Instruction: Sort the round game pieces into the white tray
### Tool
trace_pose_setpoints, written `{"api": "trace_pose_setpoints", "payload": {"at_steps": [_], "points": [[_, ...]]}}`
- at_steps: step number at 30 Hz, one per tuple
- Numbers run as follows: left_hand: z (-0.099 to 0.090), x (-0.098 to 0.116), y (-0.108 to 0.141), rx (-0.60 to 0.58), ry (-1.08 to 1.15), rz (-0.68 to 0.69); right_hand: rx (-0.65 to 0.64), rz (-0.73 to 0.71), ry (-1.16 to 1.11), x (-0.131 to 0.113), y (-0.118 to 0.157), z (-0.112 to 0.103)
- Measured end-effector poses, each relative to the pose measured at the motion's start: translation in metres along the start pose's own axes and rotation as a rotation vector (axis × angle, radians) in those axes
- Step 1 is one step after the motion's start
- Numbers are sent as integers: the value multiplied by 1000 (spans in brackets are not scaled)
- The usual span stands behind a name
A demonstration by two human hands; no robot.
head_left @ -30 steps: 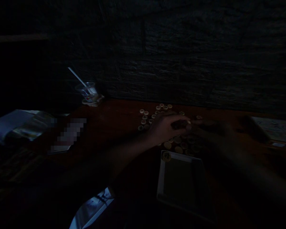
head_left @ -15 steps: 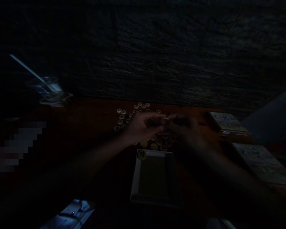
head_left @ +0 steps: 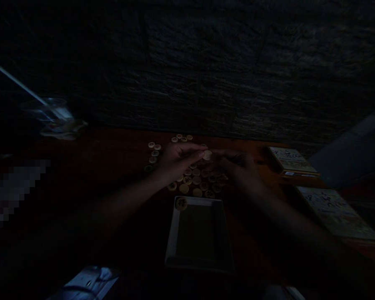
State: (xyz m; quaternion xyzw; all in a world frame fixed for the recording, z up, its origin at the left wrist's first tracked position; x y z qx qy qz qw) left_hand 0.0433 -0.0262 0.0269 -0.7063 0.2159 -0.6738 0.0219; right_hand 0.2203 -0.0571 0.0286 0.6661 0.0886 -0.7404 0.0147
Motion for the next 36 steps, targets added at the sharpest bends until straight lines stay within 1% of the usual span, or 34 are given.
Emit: {"api": "trace_pose_setpoints", "payload": {"at_steps": [5,8,12,14,17,24,26,29,32,34,36], "points": [[1,-9,-3,-9,146,-83,-3,-146,98,-5,2,-1],[5,-10,-1,-50,224,-130,3,-238,175,-7,3,-2],[9,-4,2,-112,325,-209,59,-442,443,-13,6,-6],[11,-1,3,-146,376,-230,58,-535,563,-16,8,-6],[13,0,3,-179,431,-262,28,-617,634,-21,9,-6],[12,-2,3,-220,445,-256,-34,-641,688,-26,9,-6],[12,-1,4,-209,432,-268,-40,-651,725,-27,10,-6],[10,-2,3,-130,405,-290,-41,-651,761,-29,12,-5],[3,-4,0,-24,376,-272,-66,-614,755,-32,15,0],[-2,-5,-2,42,347,-261,-115,-558,736,-33,17,5],[-5,-6,-4,91,307,-262,-213,-501,726,-35,21,10]]}}
Point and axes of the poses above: each hand's wrist, its own y-axis away from the middle knuckle, its own z-axis out of the palm, x = y × z, the point moved 3 cm from there along -y, towards the middle knuckle, and after that the axes turned 3 degrees about -y, right-handed, at the moved point
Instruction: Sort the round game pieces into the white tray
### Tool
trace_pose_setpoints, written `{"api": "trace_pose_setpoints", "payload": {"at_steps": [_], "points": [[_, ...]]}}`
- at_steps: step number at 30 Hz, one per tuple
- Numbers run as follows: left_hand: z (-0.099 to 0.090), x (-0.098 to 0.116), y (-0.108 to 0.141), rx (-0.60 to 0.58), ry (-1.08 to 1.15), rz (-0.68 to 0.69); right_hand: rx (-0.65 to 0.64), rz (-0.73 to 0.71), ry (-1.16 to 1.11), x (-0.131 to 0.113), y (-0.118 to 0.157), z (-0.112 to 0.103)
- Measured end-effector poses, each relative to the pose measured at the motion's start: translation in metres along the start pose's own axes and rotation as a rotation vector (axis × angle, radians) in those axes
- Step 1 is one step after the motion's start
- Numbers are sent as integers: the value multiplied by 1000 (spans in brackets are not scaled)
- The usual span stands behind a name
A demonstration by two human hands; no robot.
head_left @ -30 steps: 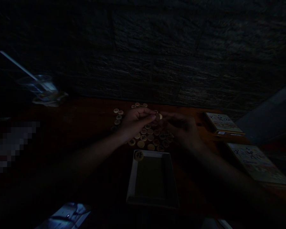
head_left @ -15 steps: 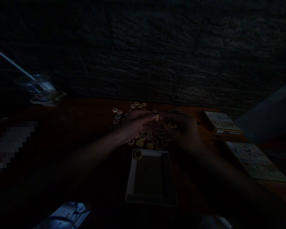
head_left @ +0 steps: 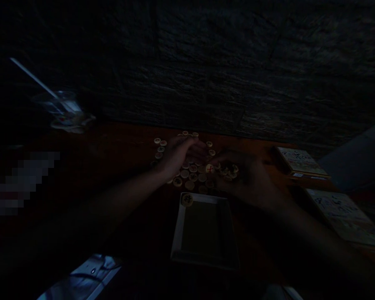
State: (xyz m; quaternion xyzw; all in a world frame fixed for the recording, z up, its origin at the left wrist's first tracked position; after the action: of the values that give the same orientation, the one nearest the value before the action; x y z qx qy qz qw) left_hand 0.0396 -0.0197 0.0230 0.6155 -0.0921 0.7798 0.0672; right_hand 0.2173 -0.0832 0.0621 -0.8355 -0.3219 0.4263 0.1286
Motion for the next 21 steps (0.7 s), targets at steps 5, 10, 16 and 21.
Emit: {"api": "trace_pose_setpoints", "payload": {"at_steps": [5,10,16,21], "points": [[-1,-2,-2,3,-55,-8,-430,74,-118,-12,8,13],[-2,-5,-5,-16,-42,-16,-565,1,50,-16,16,25],[-2,-7,-6,-59,-20,-5,-559,-108,234,-16,20,34],[-2,-6,-6,-50,-43,-23,-558,-136,261,-14,23,31]]}}
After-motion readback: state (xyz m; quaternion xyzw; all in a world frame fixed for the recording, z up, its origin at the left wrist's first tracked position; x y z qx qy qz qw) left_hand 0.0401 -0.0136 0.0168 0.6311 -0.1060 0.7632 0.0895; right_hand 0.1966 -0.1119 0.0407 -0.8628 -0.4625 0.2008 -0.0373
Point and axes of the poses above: each hand's wrist, its own y-axis away from the middle knuckle, its own z-axis out of the palm, x = y × z, the point moved 3 cm from there along -y, towards the middle knuckle, and after that the axes turned 3 degrees about -y, right-handed, at the moved point
